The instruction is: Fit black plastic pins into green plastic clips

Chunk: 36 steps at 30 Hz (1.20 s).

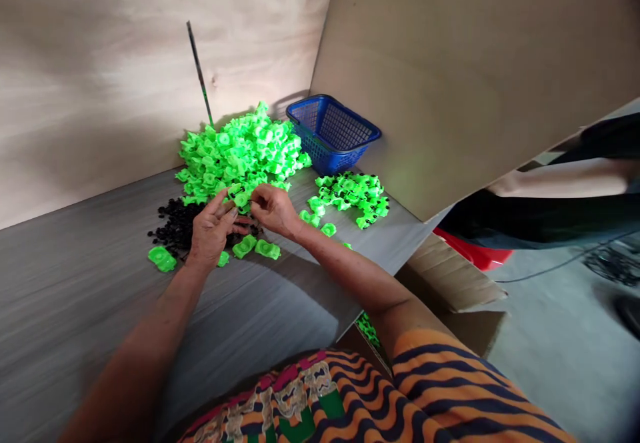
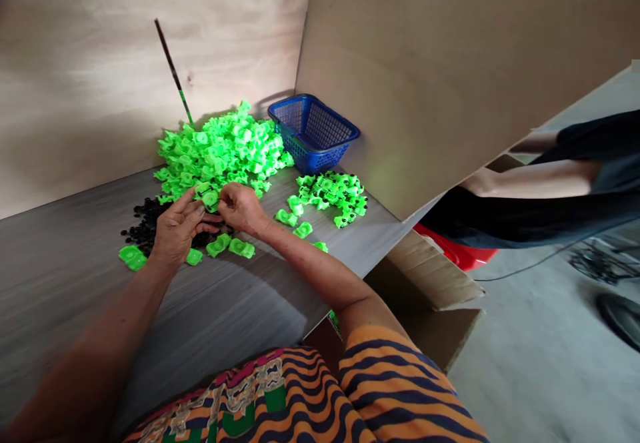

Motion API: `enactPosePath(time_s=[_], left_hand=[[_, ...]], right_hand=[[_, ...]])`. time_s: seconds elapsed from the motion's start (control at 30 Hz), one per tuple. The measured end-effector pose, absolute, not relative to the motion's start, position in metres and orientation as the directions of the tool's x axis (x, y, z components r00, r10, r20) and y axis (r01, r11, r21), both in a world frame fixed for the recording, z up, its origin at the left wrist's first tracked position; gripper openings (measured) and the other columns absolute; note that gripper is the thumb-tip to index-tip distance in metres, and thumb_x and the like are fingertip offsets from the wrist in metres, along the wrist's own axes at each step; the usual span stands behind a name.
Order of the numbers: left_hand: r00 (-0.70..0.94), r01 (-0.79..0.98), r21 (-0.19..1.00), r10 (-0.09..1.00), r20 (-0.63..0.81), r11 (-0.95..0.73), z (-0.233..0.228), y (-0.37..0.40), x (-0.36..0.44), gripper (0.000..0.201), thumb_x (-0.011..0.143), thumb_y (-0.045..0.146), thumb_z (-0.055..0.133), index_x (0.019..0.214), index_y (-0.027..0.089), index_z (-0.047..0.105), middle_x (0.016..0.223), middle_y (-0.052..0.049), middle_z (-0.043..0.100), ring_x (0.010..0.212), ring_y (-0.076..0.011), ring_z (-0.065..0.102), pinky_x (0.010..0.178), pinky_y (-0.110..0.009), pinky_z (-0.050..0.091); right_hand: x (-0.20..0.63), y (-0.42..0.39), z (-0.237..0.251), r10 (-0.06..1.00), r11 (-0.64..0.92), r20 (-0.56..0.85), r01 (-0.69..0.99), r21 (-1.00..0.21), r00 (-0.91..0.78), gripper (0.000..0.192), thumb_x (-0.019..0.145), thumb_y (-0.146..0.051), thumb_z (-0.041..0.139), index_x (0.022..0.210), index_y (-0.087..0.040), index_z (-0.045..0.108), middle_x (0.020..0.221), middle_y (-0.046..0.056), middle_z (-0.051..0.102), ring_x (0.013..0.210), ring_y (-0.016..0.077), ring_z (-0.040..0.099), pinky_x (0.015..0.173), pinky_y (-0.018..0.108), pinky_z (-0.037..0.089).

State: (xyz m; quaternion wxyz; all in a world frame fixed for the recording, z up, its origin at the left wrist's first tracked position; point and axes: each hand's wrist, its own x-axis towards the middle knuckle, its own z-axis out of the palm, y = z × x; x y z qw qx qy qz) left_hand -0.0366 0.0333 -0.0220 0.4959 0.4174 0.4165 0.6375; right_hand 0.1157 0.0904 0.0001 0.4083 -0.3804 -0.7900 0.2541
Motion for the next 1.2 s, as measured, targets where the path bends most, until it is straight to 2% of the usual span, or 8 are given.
enactPosePath(time_s=[0.17, 0.33, 0.53, 0.67, 0.77, 0.93, 1.1, 1.2], left_hand=[[-0.109, -0.220, 0.971, 0.991, 0.073, -0.095, -0.021, 0.025, -0.026, 0.064, 0.070, 0.038, 0.086, 0.129, 0.019, 0.069, 0.129, -0.017, 0.071, 0.069, -0.0179, 0.075, 0.053, -0.026, 0.061], [-0.075, -0.151, 0.983, 0.993, 0.094, -0.104, -0.018, 0.018, -0.021, 0.049, 0.069, 0.044, 0.087, 0.106, 0.015, 0.077, 0.102, -0.013, 0.079, 0.064, -0.0188, 0.074, 0.050, -0.025, 0.058], [-0.033, -0.056, 0.993, 0.994, 0.101, -0.103, -0.011, 0.011, -0.013, 0.039, 0.067, 0.044, 0.086, 0.092, 0.014, 0.079, 0.080, -0.009, 0.079, 0.058, -0.0184, 0.071, 0.047, -0.025, 0.056], [-0.054, -0.031, 0.995, 0.994, 0.093, -0.095, -0.009, 0.009, -0.013, 0.034, 0.067, 0.041, 0.083, 0.089, 0.016, 0.079, 0.077, -0.007, 0.078, 0.057, -0.0174, 0.071, 0.048, -0.025, 0.056], [-0.074, -0.011, 0.994, 0.991, 0.111, -0.112, -0.009, 0.009, -0.014, 0.030, 0.068, 0.039, 0.081, 0.088, 0.016, 0.079, 0.077, -0.007, 0.078, 0.057, -0.0168, 0.070, 0.048, -0.024, 0.056], [-0.064, 0.026, 0.987, 0.985, 0.163, -0.161, -0.013, 0.009, -0.015, 0.027, 0.073, 0.037, 0.077, 0.090, 0.016, 0.079, 0.079, -0.008, 0.078, 0.058, -0.0172, 0.071, 0.049, -0.024, 0.055], [-0.075, 0.037, 0.985, 0.983, 0.169, -0.166, -0.014, 0.011, -0.016, 0.029, 0.073, 0.037, 0.076, 0.090, 0.014, 0.079, 0.077, -0.008, 0.078, 0.056, -0.0176, 0.071, 0.048, -0.024, 0.054], [-0.093, 0.016, 0.989, 0.985, 0.148, -0.147, -0.014, 0.013, -0.016, 0.033, 0.071, 0.039, 0.076, 0.091, 0.013, 0.078, 0.075, -0.008, 0.076, 0.055, -0.0172, 0.070, 0.046, -0.024, 0.053]], right_hand=[[0.179, 0.075, 0.020, 0.822, 0.565, 0.422, 0.458, -0.686, -0.381, 0.014, 0.071, -0.010, 0.052, 0.064, -0.021, 0.052, 0.062, -0.003, 0.050, 0.063, 0.0120, 0.045, 0.061, 0.026, 0.035], [0.264, 0.056, 0.015, 0.852, 0.516, 0.432, 0.613, -0.598, -0.295, 0.014, 0.071, -0.010, 0.052, 0.063, -0.021, 0.055, 0.064, -0.002, 0.053, 0.062, 0.0122, 0.046, 0.062, 0.027, 0.035], [0.345, 0.056, -0.040, 0.919, 0.207, 0.395, 0.863, -0.461, -0.009, 0.016, 0.070, -0.008, 0.054, 0.060, -0.021, 0.052, 0.062, 0.001, 0.055, 0.062, 0.0144, 0.047, 0.062, 0.028, 0.036], [0.345, 0.053, -0.060, 0.890, 0.115, 0.454, 0.940, -0.322, 0.046, 0.009, 0.082, -0.018, 0.057, 0.085, -0.018, 0.066, 0.085, 0.009, 0.066, 0.079, 0.0216, 0.057, 0.075, 0.033, 0.047], [0.321, 0.046, -0.057, 0.869, 0.219, 0.488, 0.945, -0.244, -0.075, 0.021, 0.090, -0.021, 0.055, 0.107, -0.018, 0.067, 0.102, 0.012, 0.067, 0.095, 0.0245, 0.059, 0.086, 0.036, 0.050], [0.262, 0.045, -0.037, 0.886, 0.448, 0.222, 0.875, -0.180, -0.408, 0.026, 0.091, -0.019, 0.057, 0.116, -0.017, 0.066, 0.115, 0.015, 0.066, 0.110, 0.0274, 0.055, 0.096, 0.039, 0.047], [0.221, 0.056, -0.017, 0.937, 0.348, -0.036, 0.937, 0.017, -0.348, 0.033, 0.092, -0.014, 0.051, 0.121, -0.013, 0.065, 0.122, 0.019, 0.065, 0.120, 0.0336, 0.052, 0.097, 0.045, 0.043], [0.214, 0.063, -0.013, 0.939, 0.339, -0.064, 0.940, 0.018, -0.338, 0.031, 0.089, -0.007, 0.049, 0.114, -0.011, 0.067, 0.117, 0.021, 0.066, 0.121, 0.0334, 0.054, 0.097, 0.044, 0.043]])
